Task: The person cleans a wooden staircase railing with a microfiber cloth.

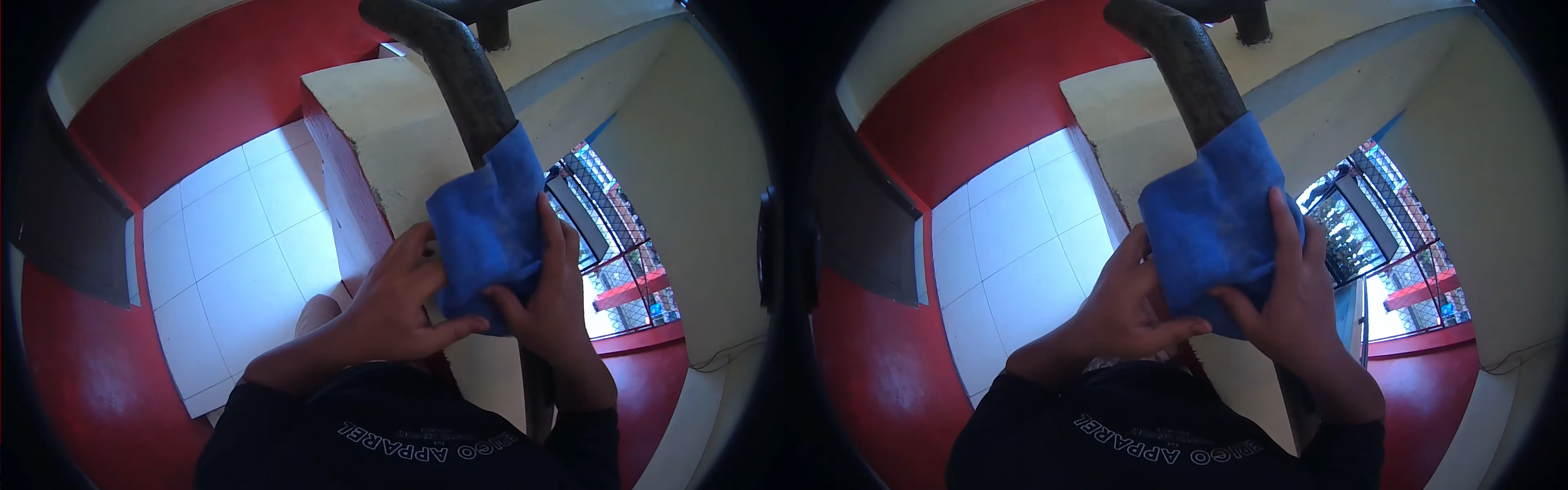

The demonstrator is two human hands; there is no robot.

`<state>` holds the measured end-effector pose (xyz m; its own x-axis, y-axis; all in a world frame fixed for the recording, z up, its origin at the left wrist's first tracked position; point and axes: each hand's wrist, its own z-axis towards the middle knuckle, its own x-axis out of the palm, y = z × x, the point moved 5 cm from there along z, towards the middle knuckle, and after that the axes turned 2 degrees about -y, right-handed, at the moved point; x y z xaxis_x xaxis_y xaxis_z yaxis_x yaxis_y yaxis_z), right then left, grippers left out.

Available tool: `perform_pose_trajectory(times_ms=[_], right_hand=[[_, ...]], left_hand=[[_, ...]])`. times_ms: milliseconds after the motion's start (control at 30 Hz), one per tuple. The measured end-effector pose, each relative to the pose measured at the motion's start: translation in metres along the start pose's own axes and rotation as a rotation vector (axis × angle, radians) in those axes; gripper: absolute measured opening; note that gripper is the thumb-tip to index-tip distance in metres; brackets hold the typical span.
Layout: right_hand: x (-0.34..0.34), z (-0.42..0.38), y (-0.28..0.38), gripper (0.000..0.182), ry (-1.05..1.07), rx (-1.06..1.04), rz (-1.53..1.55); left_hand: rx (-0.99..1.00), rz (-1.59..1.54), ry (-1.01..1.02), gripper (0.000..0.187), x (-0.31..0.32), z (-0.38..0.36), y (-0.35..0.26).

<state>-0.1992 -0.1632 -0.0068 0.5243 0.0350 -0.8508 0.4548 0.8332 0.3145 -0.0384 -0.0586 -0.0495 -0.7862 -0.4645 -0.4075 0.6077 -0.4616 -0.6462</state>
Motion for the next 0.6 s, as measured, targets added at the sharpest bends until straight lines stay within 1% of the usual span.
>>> perform_pose_trajectory(times_ms=[67,167,233,300,400,433,467,533,567,600], right_hand=[[0.004,-0.003,-0.003,0.108,-0.031,0.037,-0.067],[0.007,-0.005,-0.005,0.105,-0.031,0.065,-0.096],[0.006,-0.005,-0.004,0.104,-0.073,0.045,-0.096],[0.009,-0.007,-0.005,0.104,-0.101,0.044,-0.091],[0.012,-0.013,-0.010,0.102,-0.081,0.153,-0.115],[0.013,-0.013,-0.008,0.098,-0.094,0.240,-0.102],[0.013,-0.014,-0.008,0.096,-0.143,0.290,-0.042],[0.018,-0.021,-0.012,0.091,-0.251,0.403,0.079],[0.020,-0.026,-0.010,0.087,-0.299,0.392,0.031],[0.020,-0.032,-0.010,0.083,-0.344,0.374,-0.020]], left_hand=[[-0.074,-0.220,0.076,0.045,-0.004,-0.007,0.018],[-0.068,-0.341,0.168,0.042,-0.011,-0.007,0.025],[0.063,-0.134,0.004,0.038,-0.024,0.005,0.016],[0.152,-0.038,-0.039,0.033,-0.028,0.014,0.015],[0.247,-0.045,0.084,0.027,-0.030,0.028,0.024],[0.288,-0.037,0.117,0.026,-0.033,0.031,0.022],[0.332,-0.032,0.153,0.027,-0.036,0.035,0.024],[0.397,-0.067,0.293,0.029,-0.043,0.043,0.036],[0.435,-0.083,0.366,0.032,-0.049,0.049,0.041],[0.419,-0.124,0.494,0.029,-0.053,0.055,0.045]])
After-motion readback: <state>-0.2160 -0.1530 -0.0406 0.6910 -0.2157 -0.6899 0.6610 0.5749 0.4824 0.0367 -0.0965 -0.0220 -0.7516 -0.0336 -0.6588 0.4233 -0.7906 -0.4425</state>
